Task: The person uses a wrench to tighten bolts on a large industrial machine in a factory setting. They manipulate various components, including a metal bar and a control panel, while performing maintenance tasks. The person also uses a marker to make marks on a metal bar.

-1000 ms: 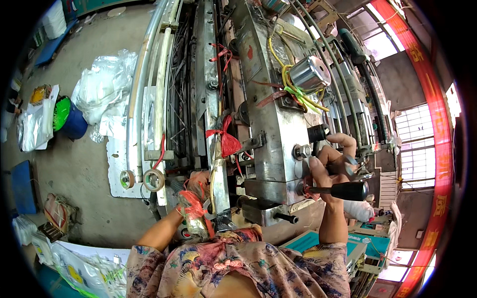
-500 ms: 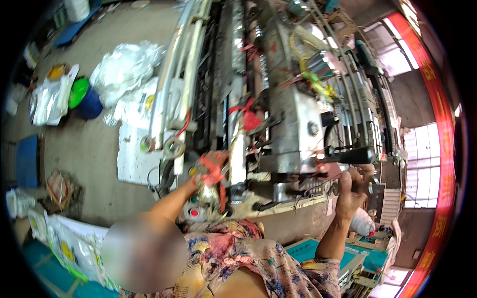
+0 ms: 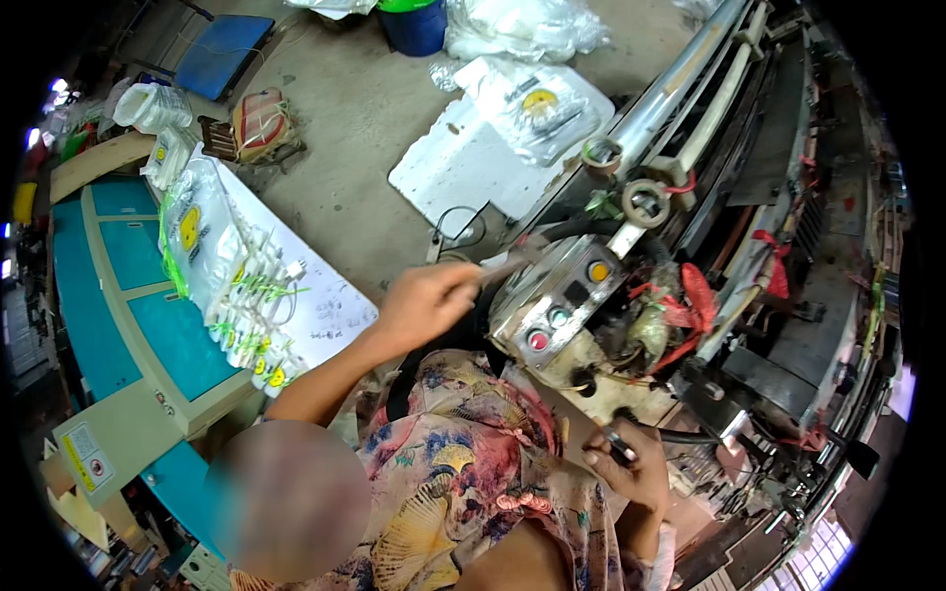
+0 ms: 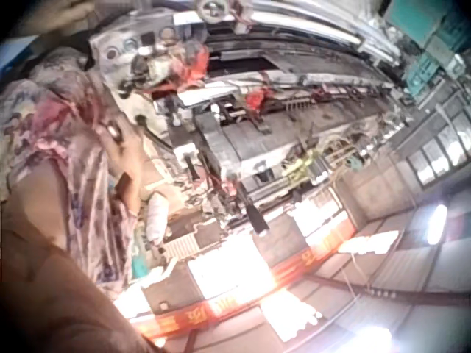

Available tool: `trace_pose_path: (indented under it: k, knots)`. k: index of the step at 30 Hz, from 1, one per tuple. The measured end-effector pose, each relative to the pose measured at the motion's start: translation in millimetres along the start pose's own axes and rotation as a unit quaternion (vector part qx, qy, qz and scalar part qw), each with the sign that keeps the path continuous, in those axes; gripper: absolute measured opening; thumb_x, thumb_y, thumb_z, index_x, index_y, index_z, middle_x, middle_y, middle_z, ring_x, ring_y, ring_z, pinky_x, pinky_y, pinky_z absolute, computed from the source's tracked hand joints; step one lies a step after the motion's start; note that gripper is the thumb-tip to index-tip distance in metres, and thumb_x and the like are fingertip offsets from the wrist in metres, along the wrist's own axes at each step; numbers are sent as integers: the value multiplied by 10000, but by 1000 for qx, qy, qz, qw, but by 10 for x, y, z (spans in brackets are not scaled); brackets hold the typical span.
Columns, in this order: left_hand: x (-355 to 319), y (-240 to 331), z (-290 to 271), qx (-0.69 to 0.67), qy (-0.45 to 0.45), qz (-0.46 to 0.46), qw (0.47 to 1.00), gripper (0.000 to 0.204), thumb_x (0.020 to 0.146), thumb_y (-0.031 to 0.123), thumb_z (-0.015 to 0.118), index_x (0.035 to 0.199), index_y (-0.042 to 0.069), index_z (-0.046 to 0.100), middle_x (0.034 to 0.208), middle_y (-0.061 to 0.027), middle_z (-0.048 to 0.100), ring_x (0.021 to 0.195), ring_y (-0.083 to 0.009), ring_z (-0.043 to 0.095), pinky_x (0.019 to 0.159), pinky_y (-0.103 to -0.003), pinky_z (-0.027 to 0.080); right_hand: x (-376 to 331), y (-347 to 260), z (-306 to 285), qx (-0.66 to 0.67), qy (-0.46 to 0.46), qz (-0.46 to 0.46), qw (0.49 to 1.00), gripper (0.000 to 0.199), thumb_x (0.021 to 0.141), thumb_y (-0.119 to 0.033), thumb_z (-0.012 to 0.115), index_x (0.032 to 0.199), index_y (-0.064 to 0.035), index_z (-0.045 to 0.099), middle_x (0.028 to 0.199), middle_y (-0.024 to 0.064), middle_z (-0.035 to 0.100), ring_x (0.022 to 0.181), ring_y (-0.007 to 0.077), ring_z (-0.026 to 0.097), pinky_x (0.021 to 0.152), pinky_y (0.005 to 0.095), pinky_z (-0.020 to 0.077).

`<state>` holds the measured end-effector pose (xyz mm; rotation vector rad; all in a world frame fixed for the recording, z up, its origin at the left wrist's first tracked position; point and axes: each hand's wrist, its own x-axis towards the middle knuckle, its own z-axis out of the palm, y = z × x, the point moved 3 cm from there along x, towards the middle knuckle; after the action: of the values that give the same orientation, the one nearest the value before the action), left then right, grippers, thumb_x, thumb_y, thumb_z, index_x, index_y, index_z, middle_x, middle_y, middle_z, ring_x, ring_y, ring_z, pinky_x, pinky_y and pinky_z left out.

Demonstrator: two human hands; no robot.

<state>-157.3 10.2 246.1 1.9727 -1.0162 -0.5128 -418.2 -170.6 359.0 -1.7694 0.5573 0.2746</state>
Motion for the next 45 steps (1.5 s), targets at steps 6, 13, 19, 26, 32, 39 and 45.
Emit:
trace_pose_path:
  k: [6, 13, 19, 26, 32, 39, 45]
  knots:
    - [-536, -492, -519, -241, 297, -279, 881, 286, 977, 120, 530, 1221, -26, 561, 803, -39, 611, 513, -51, 467, 456, -205, 378, 483, 63, 130, 49, -122, -40, 991, 159, 916, -136, 630, 989, 4, 650, 731, 110, 621, 565, 243, 601, 551, 316, 477]
    - [-28, -1317, -694, -337, 253, -343, 840, 229, 965, 68, 475, 1160, -16, 559, 855, -70, 616, 565, -95, 523, 491, -247, 479, 1401, -588, 383, 55, -83, -10, 995, 164, 980, -127, 554, 1058, -27, 657, 649, 83, 591, 549, 135, 597, 515, 276, 471]
    - [1355, -2299, -1231, -385, 151, -359, 836, 182, 986, 88, 474, 1116, 3, 568, 853, -66, 615, 523, -96, 492, 469, -269, 463, 2823, -951, 781, 111, 48, 62, 991, 226, 1012, -198, 502, 996, -6, 620, 642, 73, 558, 550, 164, 545, 530, 308, 432]
    - [2893, -2562, -2254, -359, 106, -301, 877, 314, 986, 63, 487, 1288, -18, 515, 855, -62, 609, 528, -56, 463, 466, -235, 436, 4468, -1828, 637, 505, 111, 95, 851, 329, 1005, -105, 438, 1315, -8, 489, 819, 113, 647, 562, 75, 450, 517, 218, 392]
    - [4009, -2546, -2278, -405, 23, -330, 852, 298, 974, 74, 490, 1256, -5, 543, 875, -62, 607, 521, -75, 451, 457, -246, 414, 4824, -1706, 308, 371, 237, 144, 886, 285, 1053, -278, 407, 1051, -24, 536, 677, 53, 590, 602, 101, 550, 569, 237, 443]
    - [5577, -2582, -2648, -340, 104, -291, 888, 303, 975, 98, 495, 1262, 13, 539, 909, -52, 604, 534, -80, 453, 485, -255, 416, 5877, -1358, -871, 423, 308, 153, 838, 304, 1041, -274, 411, 1023, -12, 565, 597, 9, 496, 494, 70, 468, 458, 206, 374]
    - [6467, -2544, -2607, -317, 104, -326, 885, 297, 963, 63, 495, 1253, 13, 536, 900, -71, 616, 527, -83, 472, 474, -242, 430, 6541, -1888, -2020, 422, 339, 88, 836, 307, 1042, -257, 408, 1165, -10, 541, 724, 65, 613, 561, 78, 487, 526, 223, 417]
